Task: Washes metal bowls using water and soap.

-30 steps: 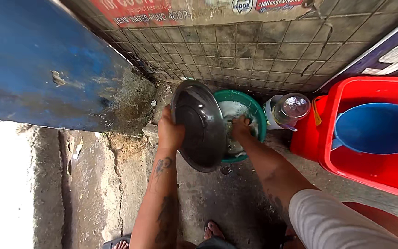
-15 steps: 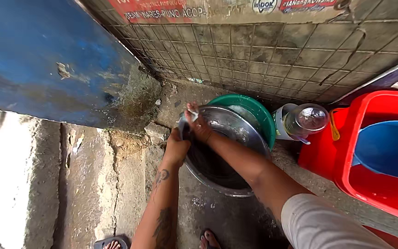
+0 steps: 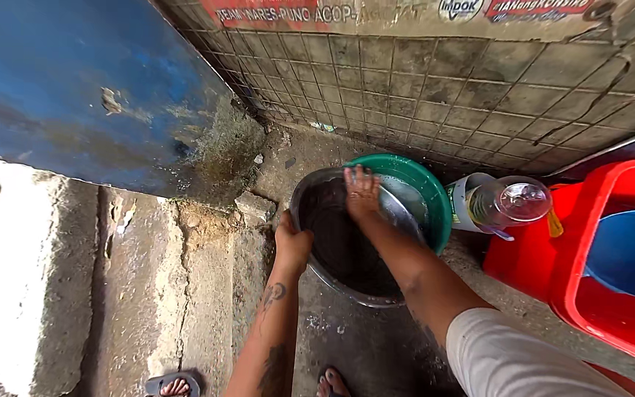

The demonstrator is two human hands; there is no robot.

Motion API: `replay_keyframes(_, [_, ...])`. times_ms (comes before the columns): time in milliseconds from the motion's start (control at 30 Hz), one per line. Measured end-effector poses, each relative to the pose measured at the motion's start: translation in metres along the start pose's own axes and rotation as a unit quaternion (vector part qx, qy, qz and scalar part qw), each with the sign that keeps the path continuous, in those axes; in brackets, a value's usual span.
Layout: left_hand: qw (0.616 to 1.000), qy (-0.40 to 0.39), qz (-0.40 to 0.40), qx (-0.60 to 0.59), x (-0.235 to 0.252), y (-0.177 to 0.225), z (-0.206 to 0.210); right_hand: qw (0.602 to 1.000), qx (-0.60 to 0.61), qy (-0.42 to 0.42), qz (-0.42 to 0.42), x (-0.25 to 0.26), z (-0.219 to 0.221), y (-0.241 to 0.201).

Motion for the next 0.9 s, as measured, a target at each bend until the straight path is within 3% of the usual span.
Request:
replay_keyframes(67, [0.998,0.037,0.021,-0.048,-0.003,0.003,0.002,0.99,-0.07,-0.074,0.099,-0.002,-0.019,0.013])
replay_keyframes(200, [0.991,0.045,0.106,-0.072,-0.01,0.015,0.002,0.952,-0.039,-0.152,0.265,-0.015,-0.065,0.033])
replay_keyframes(333, [0.963,0.043,0.266,0.012,-0.01,0.027,0.001,0.946,-0.146,-0.183,0.226,-0.013,-0.078,0.057])
replay_keyframes(433, [0.927,0.02,0.37,0.053,-0.015,0.036,0.01,0.949,-0.137,-0.228,0.172,-0.036,-0.07,0.067])
replay_keyframes(500, [0.91,0.015,0.406,0.085,-0.016,0.039,0.016,0.931,-0.113,-0.288,0.196,-0.038,-0.082,0.052])
replay_keyframes(533, [0.905,0.013,0.412,0.103,-0.015,0.039,0.018,0.94,-0.084,-0.265,0.199,-0.036,-0.086,0.048])
replay_keyframes(567, [0.904,0.01,0.413,0.115,-0.013,0.039,0.02,0.965,-0.063,-0.192,0.167,-0.035,-0.086,0.052])
replay_keyframes(633, [0.904,-0.001,0.412,0.117,-0.01,0.038,0.023,0.999,-0.017,0.029,0.002,-0.028,-0.08,0.067])
replay_keyframes(700, [0.897,-0.014,0.428,0.105,-0.009,0.036,0.026,0.972,-0.004,0.173,-0.157,-0.004,-0.078,0.072])
replay_keyframes(733, [0.892,-0.026,0.441,0.096,-0.009,0.034,0.027,0.958,-0.027,0.199,-0.204,0.011,-0.075,0.074])
replay_keyframes(800, [0.876,-0.052,0.475,0.068,-0.008,0.032,0.029,0.953,-0.094,0.167,-0.234,0.035,-0.068,0.081])
replay_keyframes(900, [0.859,-0.086,0.505,0.024,-0.007,0.024,0.03,0.972,-0.134,0.088,-0.173,0.022,-0.043,0.096])
Point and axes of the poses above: each hand's wrist, its own x-axis towards the middle knuckle, its own z-axis out of the palm, y = z × x, the point moved 2 cm from there along x, towards the middle knuckle, and after that the axes turned 15 degrees about y, right-handed, at the moved point
